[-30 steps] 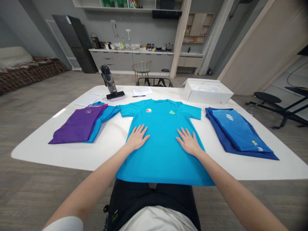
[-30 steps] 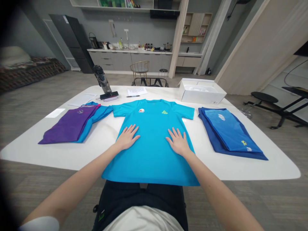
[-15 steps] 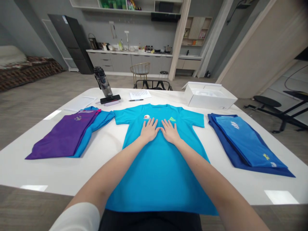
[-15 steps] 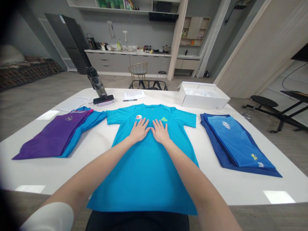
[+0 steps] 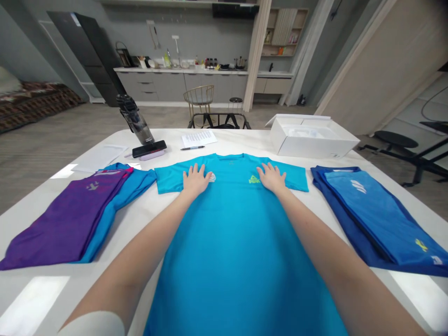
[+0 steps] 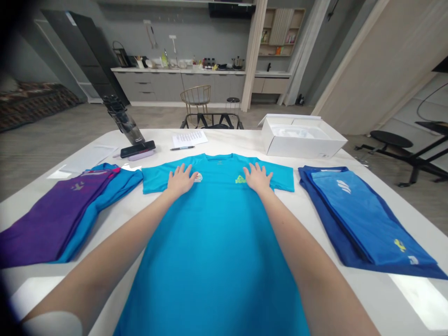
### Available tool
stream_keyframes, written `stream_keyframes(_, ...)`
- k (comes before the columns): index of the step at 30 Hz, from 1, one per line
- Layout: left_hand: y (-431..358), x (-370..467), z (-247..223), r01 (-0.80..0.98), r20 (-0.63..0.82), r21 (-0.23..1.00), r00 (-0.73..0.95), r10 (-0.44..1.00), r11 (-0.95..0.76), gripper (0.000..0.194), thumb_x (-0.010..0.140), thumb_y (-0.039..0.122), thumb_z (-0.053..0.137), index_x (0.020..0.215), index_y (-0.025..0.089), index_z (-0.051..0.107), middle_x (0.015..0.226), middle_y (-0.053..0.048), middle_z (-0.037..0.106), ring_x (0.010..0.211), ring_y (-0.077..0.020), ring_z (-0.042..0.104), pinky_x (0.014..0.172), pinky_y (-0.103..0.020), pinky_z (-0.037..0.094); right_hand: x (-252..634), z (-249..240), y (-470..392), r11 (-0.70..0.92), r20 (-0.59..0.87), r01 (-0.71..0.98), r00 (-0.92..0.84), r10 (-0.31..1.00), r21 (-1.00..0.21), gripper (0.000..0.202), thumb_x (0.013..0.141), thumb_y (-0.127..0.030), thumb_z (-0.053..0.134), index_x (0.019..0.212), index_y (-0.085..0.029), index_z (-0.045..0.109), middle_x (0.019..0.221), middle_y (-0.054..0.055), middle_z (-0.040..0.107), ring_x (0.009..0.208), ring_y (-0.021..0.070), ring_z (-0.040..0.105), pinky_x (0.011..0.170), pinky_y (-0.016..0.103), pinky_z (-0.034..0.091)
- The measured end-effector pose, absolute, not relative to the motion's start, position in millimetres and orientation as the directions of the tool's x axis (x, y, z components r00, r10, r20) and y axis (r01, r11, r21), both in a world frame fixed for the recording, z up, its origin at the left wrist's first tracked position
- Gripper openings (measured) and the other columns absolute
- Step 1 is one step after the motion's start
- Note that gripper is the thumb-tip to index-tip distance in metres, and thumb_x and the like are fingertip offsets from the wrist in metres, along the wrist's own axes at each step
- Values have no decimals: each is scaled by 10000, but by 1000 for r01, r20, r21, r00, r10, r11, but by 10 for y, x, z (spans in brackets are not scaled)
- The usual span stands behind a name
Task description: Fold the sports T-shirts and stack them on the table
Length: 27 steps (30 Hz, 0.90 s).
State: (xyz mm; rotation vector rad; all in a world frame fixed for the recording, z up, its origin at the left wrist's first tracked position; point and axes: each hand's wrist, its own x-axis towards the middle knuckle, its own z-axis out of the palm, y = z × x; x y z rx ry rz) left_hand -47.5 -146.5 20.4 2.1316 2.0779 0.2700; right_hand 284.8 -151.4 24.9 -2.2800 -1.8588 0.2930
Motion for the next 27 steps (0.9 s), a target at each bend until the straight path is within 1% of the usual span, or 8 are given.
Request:
stream_keyframes(4, -1010, -629, 187, 953, -146, 277, -82, 986, 120, 793, 987, 691, 171, 1631, 246, 299, 1721, -119, 156, 1577, -400, 143, 1210, -717, 119, 3018, 205, -1162, -287, -185, 919, 243, 952, -270, 785, 978, -748, 120, 1635, -356, 296, 1732, 35, 141, 1549, 475, 93, 1117, 837, 24)
stream_keyframes(7, -873, -735, 121, 958, -133, 261, -86, 987, 118, 773, 985, 682, 181, 1637, 278, 276, 1726, -77, 132, 1589, -374, 98, 1216, -724, 57, 3071, 148, -1057, -298, -177, 919, 258, 950, -257, 819, 947, -796, 127, 1646, -383, 237, 1740, 33, 90, 1544, 507, 21, 1083, 862, -21)
stream_keyframes(11, -815, -643, 110, 966, -84, 219, -124, 989, 139, 747, 990, 666, 190, 1615, 283, 338, 1713, -82, 204, 1572, -391, 173, 1204, -749, 83, 2967, 160, -941, -336, -168, 924, 307, 937, -182, 846, 930, -819, 123, 1643, -382, 250, 1737, 87, 96, 1529, 540, 38, 1037, 896, -21)
stream_keyframes(13, -779, -494, 127, 981, 6, 181, -78, 997, 76, 715, 1011, 614, 199, 1619, 260, 327, 1709, -88, 222, 1574, -362, 189, 1228, -708, 86, 2835, 175, -866, -275, -129, 951, 257, 958, -144, 810, 956, -783, 110, 1632, -376, 291, 1735, 80, 113, 1544, 498, 60, 1072, 868, -6)
stream_keyframes(15, -719, -319, 134, 988, 83, 142, 57, 995, -68, 670, 1036, 534, 207, 1622, 229, 315, 1704, -88, 246, 1576, -310, 203, 1262, -631, 101, 2679, 164, -783, -116, -87, 983, 104, 991, -144, 766, 1002, -708, 92, 1627, -329, 322, 1730, 68, 148, 1568, 405, 97, 1156, 783, 41)
stream_keyframes(18, -578, -98, 114, 967, 34, 140, 211, 977, -214, 643, 1052, 475, 196, 1589, 172, 377, 1675, -104, 322, 1556, -279, 270, 1271, -557, 173, 2489, 101, -639, 52, -70, 982, -66, 995, -182, 754, 1042, -617, 71, 1638, -216, 297, 1713, 87, 208, 1574, 286, 163, 1242, 629, 95)
stream_keyframes(21, -411, 23, 73, 969, -14, 203, 147, 989, -141, 684, 1049, 507, 171, 1582, 135, 382, 1673, -124, 319, 1552, -291, 278, 1261, -560, 210, 2412, 46, -471, -8, -86, 980, -9, 996, -201, 787, 1033, -629, 53, 1654, -180, 233, 1714, 93, 191, 1580, 272, 150, 1250, 615, 93)
stream_keyframes(27, -296, 197, 42, 972, 22, 236, -6, 1000, 1, 726, 1031, 535, 171, 1635, 143, 272, 1710, -94, 216, 1586, -304, 167, 1279, -591, 105, 2274, 40, -308, -127, -89, 978, 113, 990, -168, 811, 1020, -648, 40, 1665, -175, 180, 1723, 106, 125, 1585, 290, 107, 1227, 673, 49)
